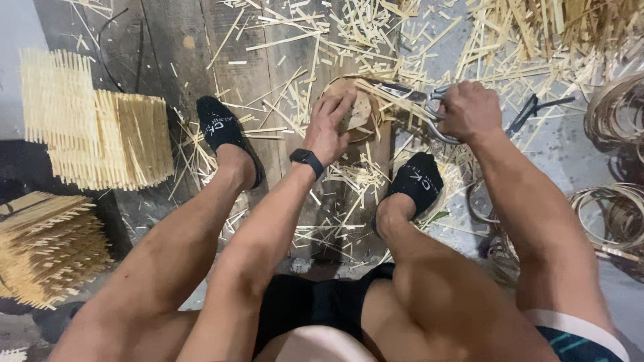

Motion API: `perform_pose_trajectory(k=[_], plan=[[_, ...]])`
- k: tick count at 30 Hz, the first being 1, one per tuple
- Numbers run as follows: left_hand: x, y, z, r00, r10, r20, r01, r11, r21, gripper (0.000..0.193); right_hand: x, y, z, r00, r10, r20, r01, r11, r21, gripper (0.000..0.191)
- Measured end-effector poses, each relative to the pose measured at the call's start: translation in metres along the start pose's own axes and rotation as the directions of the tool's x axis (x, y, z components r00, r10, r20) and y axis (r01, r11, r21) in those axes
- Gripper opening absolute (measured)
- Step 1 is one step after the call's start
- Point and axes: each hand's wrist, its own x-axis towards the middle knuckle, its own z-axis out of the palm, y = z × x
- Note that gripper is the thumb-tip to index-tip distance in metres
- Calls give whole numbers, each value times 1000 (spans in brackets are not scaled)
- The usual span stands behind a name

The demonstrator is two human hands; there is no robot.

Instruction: The person sits on the floor and repeatedly picks up small bamboo bowls, places them on a wooden block, and trims the rim with shears. Finished bowls are set aside, and the process continues with multiple units.

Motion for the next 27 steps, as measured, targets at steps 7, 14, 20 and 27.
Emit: perform_pose_trajectory(k=[7, 14, 20, 27], plan=[[12, -2, -2, 984, 121, 129, -123, 992, 6, 82, 2, 0, 9, 986, -80, -149, 70, 995, -72, 39], [13, -8, 0, 983, 103, 150, -102, 995, -12, 70, -2, 2, 5, 993, -61, -99, 57, 997, -49, 43], [21, -12, -4, 947, 197, 254, -208, 978, 18, 74, -4, -4, 0, 1000, -5, -14, 5, 999, 36, 38], [31, -28, -2, 999, 3, -40, -5, 998, -64, 53, -11, 35, 39, 840, 540, -42, -497, 800, 336, 61]])
